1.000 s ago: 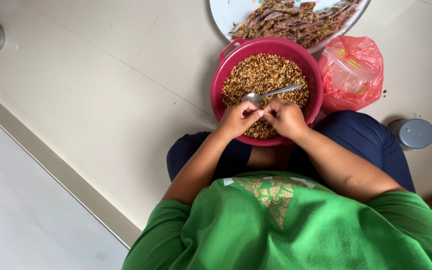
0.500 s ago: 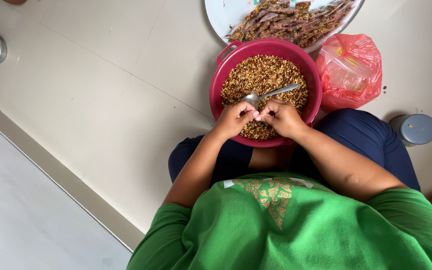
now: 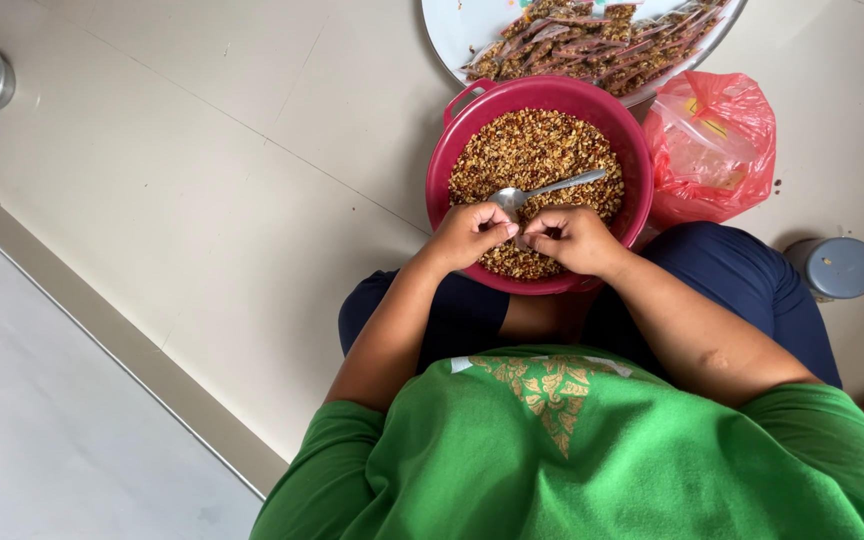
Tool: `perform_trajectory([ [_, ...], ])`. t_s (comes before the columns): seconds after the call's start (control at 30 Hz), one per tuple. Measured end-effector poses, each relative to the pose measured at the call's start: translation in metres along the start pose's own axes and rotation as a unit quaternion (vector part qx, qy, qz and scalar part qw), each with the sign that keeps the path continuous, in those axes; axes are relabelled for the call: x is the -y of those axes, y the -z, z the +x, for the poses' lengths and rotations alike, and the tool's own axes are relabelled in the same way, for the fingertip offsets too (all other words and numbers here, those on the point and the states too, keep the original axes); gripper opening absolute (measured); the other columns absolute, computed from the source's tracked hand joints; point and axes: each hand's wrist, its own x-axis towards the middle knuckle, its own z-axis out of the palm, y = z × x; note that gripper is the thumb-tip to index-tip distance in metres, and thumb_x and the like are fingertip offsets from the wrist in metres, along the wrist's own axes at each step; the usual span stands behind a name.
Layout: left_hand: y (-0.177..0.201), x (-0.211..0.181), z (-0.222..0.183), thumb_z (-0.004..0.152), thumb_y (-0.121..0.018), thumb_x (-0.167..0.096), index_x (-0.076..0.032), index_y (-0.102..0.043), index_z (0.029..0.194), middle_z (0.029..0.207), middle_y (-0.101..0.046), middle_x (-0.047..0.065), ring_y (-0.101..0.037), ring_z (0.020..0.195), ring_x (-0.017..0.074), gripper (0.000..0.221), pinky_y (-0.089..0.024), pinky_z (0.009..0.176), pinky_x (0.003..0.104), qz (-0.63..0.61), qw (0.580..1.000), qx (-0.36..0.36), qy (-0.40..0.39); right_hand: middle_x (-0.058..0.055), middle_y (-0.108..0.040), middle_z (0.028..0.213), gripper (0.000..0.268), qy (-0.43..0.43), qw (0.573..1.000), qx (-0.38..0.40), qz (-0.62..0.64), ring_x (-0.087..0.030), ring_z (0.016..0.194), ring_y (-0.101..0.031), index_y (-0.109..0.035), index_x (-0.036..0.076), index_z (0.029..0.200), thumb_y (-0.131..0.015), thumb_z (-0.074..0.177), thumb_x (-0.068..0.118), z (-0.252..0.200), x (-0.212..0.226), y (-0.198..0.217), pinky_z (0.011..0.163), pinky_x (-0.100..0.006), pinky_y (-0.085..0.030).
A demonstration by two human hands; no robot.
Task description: Packaging small grains into individual plastic bags using a spoon while sitting on the floor.
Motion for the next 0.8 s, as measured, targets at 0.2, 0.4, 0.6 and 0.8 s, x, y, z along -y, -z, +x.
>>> perform_trajectory([
  [0.2,-0.002,0.003,0.004,0.09,-0.072,-0.015,-0.01,-0.073,0.082,0.062,-0.069,0.004,-0.058,0.06,0.0096,0.01,-0.049,0.057,0.025,-0.036,0.999,-0.002,0.015,-0.014,-0.071,0.076,0.011,0.03,0.999,-0.024,-0.012,-0.029,0.07,-0.068,-0.075,0.0,0.093,-0.083,0.087,0.006,0.002,0.001,0.0,0.066,-0.039,-0.051],
  [0.4,-0.004,0.006,0.008,0.085,-0.07,-0.013,-0.01,-0.072,0.078,0.058,-0.064,0.002,-0.055,0.059,0.0085,0.008,-0.047,0.056,0.024,-0.082,0.996,0.002,0.021,-0.012,-0.069,0.083,0.02,0.081,0.996,-0.042,-0.022,-0.027,0.077,-0.068,-0.075,0.001,0.1,-0.085,0.087,0.011,0.005,0.004,-0.002,0.062,-0.037,-0.052],
  [0.6,-0.005,-0.011,0.004,0.082,-0.065,-0.009,-0.007,-0.07,0.073,0.056,-0.059,0.002,-0.05,0.058,0.0083,0.01,-0.042,0.057,0.023,-0.127,0.991,0.02,0.025,-0.028,-0.056,0.132,0.062,0.023,0.996,-0.047,0.066,-0.05,0.128,-0.05,-0.053,-0.003,0.145,-0.079,0.089,0.007,0.006,0.018,-0.001,0.102,-0.067,-0.042],
  [0.8,0.0,0.011,0.004,0.086,-0.067,-0.013,-0.009,-0.074,0.083,0.067,-0.068,0.006,-0.061,0.065,0.0119,0.008,-0.05,0.063,0.026,-0.087,0.996,-0.009,0.023,-0.013,-0.073,0.091,0.027,-0.06,0.987,-0.082,0.128,-0.019,0.089,-0.064,-0.071,-0.002,0.113,-0.08,0.088,-0.004,0.002,-0.018,-0.004,0.084,-0.034,-0.05],
])
